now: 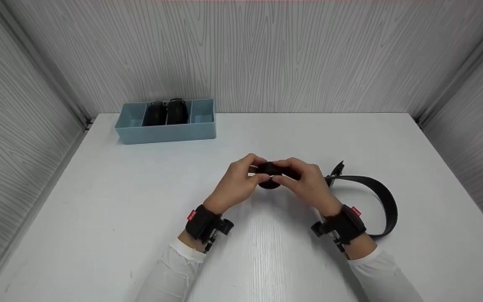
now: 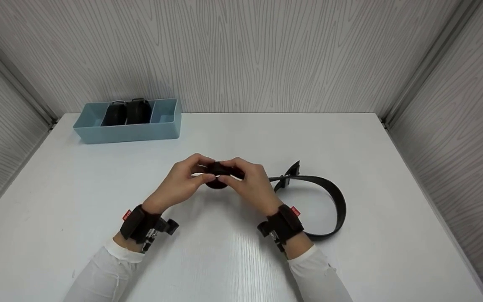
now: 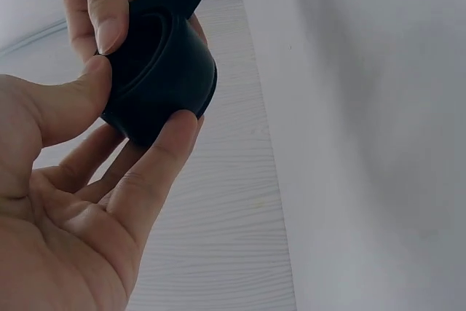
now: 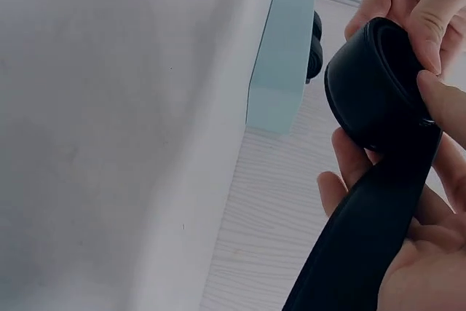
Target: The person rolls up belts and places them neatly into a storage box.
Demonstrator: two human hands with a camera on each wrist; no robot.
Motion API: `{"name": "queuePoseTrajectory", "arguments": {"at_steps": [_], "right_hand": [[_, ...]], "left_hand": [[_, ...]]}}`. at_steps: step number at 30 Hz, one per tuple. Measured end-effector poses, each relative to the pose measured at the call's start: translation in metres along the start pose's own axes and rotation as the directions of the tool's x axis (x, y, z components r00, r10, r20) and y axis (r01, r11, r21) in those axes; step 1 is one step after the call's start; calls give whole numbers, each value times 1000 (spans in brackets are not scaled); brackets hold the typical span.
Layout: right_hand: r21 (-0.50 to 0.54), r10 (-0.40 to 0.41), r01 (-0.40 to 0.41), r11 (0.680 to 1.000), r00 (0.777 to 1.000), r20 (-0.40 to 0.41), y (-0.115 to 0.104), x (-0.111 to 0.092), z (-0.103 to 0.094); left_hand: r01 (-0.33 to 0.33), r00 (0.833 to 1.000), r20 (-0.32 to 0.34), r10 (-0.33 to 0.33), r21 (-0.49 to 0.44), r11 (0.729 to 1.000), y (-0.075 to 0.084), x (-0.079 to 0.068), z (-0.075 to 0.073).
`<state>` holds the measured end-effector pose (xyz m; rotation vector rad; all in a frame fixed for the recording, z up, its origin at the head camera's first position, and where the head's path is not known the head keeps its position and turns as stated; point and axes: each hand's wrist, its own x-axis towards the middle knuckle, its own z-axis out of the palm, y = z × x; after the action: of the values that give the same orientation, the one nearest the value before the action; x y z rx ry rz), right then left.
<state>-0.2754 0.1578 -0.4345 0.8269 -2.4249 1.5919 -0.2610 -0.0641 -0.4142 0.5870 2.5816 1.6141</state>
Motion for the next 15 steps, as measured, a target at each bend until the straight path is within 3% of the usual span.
{"name": "queuePoseTrajectory", "arguments": {"at_steps": [8, 11, 15], "right_hand": [[114, 162, -158, 981, 986, -28, -2, 1, -2], [161, 203, -200, 967, 979, -6, -3, 1, -1], [161, 202, -201, 966, 979, 14, -4, 3, -2]], "left_hand": [[15, 995, -92, -31, -175, 985, -2, 2, 1], [29, 995, -91, -48, -198, 980, -3, 2, 2], [37, 997, -60, -47, -164, 986, -3, 2, 0]]}}
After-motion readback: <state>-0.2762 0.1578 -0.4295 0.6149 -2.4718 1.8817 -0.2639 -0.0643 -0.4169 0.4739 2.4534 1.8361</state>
